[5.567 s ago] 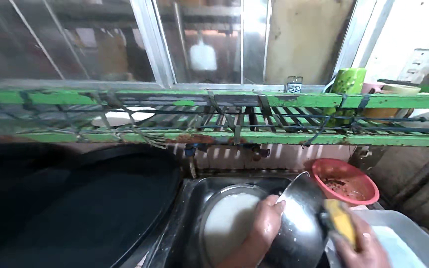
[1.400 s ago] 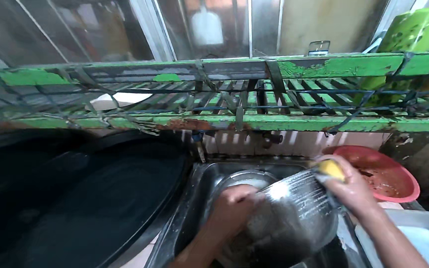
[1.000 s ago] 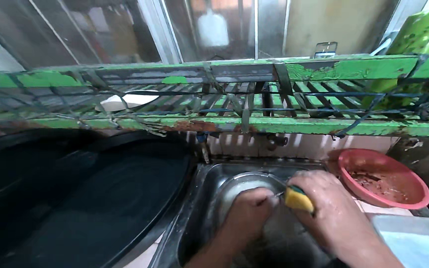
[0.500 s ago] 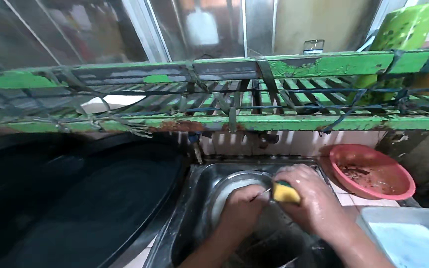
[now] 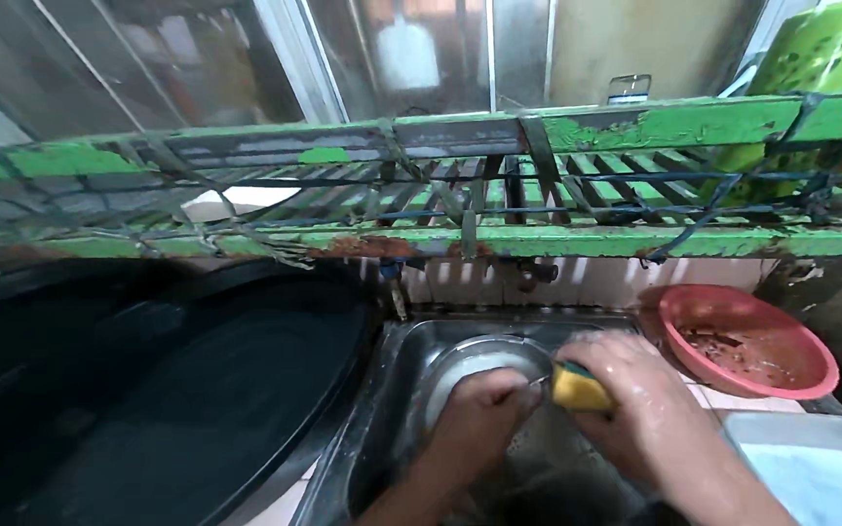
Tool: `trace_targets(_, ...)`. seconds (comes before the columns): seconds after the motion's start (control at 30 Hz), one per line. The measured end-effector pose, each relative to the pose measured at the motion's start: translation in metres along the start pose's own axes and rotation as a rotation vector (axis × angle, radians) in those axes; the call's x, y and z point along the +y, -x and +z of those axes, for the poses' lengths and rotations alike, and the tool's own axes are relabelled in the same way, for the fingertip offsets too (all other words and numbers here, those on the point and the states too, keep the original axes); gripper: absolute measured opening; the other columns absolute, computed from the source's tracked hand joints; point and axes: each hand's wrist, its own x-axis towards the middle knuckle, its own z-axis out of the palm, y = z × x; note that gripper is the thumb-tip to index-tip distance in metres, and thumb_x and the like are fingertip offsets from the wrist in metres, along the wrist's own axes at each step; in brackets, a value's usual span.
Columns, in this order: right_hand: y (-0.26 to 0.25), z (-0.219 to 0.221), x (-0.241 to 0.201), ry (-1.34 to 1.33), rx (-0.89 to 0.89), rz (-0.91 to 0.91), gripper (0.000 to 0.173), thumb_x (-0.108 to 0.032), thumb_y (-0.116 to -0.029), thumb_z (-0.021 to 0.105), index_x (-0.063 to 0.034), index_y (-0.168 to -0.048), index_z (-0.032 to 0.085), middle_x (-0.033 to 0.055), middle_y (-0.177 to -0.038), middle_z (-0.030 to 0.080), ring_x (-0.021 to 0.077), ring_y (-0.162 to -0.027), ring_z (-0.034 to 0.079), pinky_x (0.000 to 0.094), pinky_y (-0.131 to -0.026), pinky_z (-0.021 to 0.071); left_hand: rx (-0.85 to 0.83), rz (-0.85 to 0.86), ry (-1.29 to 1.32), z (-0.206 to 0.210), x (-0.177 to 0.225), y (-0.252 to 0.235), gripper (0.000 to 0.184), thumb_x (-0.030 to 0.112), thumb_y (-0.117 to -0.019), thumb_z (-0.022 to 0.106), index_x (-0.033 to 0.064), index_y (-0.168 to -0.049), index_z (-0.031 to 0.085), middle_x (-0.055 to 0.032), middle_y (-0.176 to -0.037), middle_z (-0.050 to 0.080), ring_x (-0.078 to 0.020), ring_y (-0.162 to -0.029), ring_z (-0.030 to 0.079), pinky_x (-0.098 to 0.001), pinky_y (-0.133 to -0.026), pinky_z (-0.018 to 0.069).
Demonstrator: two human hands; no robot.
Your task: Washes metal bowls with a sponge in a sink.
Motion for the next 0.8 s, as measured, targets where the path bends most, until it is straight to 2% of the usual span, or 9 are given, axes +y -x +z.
trace_targets(0.07, 0.004, -0.007, 0.027, -0.183, 0.020, 0.202, 0.035, -0.031, -0.0808, 0.070, -0.0168, -0.113, 0.073, 0.0012, -0.108, 0.073, 0.0172, -0.102, 0.069, 0.0479, -0.087, 0.0578, 0.071, 0.027, 0.018, 0.001, -0.002, 0.003, 0.022, 0.021, -0.0976, 0.064, 0.0103, -0.081, 0.072, 0.0092, -0.071, 0.063, 0.0044, -0.065, 0.056, -0.0152, -0.061, 0.0478)
trace_targets(0.2, 0.019, -0.016, 0.093, -0.537, 0.157, 0.816, 0.043, -0.014, -0.0799, 0.068, -0.0114, -0.123, 0.063, 0.0037, -0.101, 0.070, 0.0119, -0.082, 0.067, 0.0369, -0.071, 0.0579, 0.133, -0.009, 0.040, -0.022, 0.002, 0.017, 0.016, 0.017, -0.0942, 0.064, 0.0150, -0.081, 0.073, 0.0122, -0.073, 0.064, 0.0052, -0.069, 0.060, -0.0157, -0.064, 0.0509)
trace_targets(0.27, 0.019, -0.015, 0.083, -0.472, 0.128, 0.819, 0.044, -0.014, -0.0818, 0.068, -0.0091, -0.125, 0.063, 0.0080, -0.102, 0.069, 0.0171, -0.085, 0.067, 0.0432, -0.073, 0.0567, 0.143, -0.058, 0.044, -0.018, -0.001, 0.016, 0.018, 0.019, -0.0948, 0.065, 0.0163, -0.078, 0.071, 0.0125, -0.071, 0.063, 0.0044, -0.066, 0.058, -0.0160, -0.061, 0.0492)
trace_targets(0.37, 0.008, -0.005, 0.023, -0.167, -0.047, 0.357, 0.038, -0.020, -0.0809, 0.076, -0.0060, -0.116, 0.071, 0.0135, -0.108, 0.072, 0.0297, -0.100, 0.070, 0.0566, -0.085, 0.0569, 0.072, -0.161, -0.049, 0.004, -0.001, 0.004, 0.019, 0.024, -0.0970, 0.064, 0.0116, -0.086, 0.074, 0.0080, -0.075, 0.065, 0.0009, -0.070, 0.060, -0.0221, -0.067, 0.0516)
trace_targets(0.47, 0.000, 0.015, 0.004, -0.039, -0.030, 0.032, 0.031, -0.028, -0.0778, 0.076, -0.0184, -0.107, 0.074, 0.0013, -0.106, 0.074, 0.0214, -0.103, 0.070, 0.0495, -0.090, 0.0578, 0.066, -0.129, -0.030, 0.011, -0.007, 0.000, 0.019, 0.021, -0.0964, 0.063, 0.0112, -0.085, 0.073, 0.0088, -0.074, 0.064, 0.0025, -0.069, 0.059, -0.0196, -0.066, 0.0504)
trace_targets(0.53, 0.006, 0.007, 0.034, -0.287, -0.024, 0.249, 0.036, -0.024, -0.0805, 0.076, -0.0138, -0.115, 0.073, 0.0030, -0.112, 0.072, 0.0181, -0.106, 0.068, 0.0469, -0.091, 0.0575, 0.081, -0.128, -0.023, -0.003, -0.006, 0.007, 0.015, 0.020, -0.0947, 0.065, 0.0123, -0.086, 0.074, 0.0098, -0.074, 0.065, 0.0033, -0.069, 0.060, -0.0189, -0.065, 0.0513)
trace_targets(0.67, 0.029, -0.010, 0.109, -0.663, 0.174, 0.830, 0.041, -0.011, -0.0815, 0.065, -0.0081, -0.122, 0.061, 0.0016, -0.098, 0.069, 0.0086, -0.080, 0.066, 0.0301, -0.070, 0.0582, 0.250, -0.016, 0.116, -0.033, -0.012, 0.030, 0.017, 0.007, -0.0889, 0.062, 0.0159, -0.079, 0.072, 0.0137, -0.073, 0.065, 0.0061, -0.068, 0.060, -0.0147, -0.064, 0.0517)
trace_targets(0.73, 0.030, -0.014, 0.110, -0.635, 0.233, 0.890, 0.041, -0.010, -0.0828, 0.064, -0.0067, -0.124, 0.061, 0.0035, -0.097, 0.068, 0.0092, -0.079, 0.065, 0.0311, -0.069, 0.0576, 0.251, -0.069, 0.207, -0.035, -0.025, 0.030, 0.020, 0.008, -0.0887, 0.058, 0.0200, -0.077, 0.068, 0.0154, -0.071, 0.062, 0.0050, -0.067, 0.058, -0.0162, -0.062, 0.0498)
trace_targets(0.8, 0.021, -0.021, 0.086, -0.510, 0.194, 0.820, 0.044, -0.011, -0.0799, 0.068, -0.0074, -0.123, 0.063, 0.0059, -0.100, 0.069, 0.0136, -0.082, 0.067, 0.0383, -0.071, 0.0579, 0.077, -0.209, 0.089, -0.043, -0.025, 0.027, 0.011, 0.019, -0.0929, 0.059, 0.0157, -0.090, 0.068, 0.0113, -0.079, 0.064, 0.0018, -0.074, 0.062, -0.0210, -0.069, 0.0541)
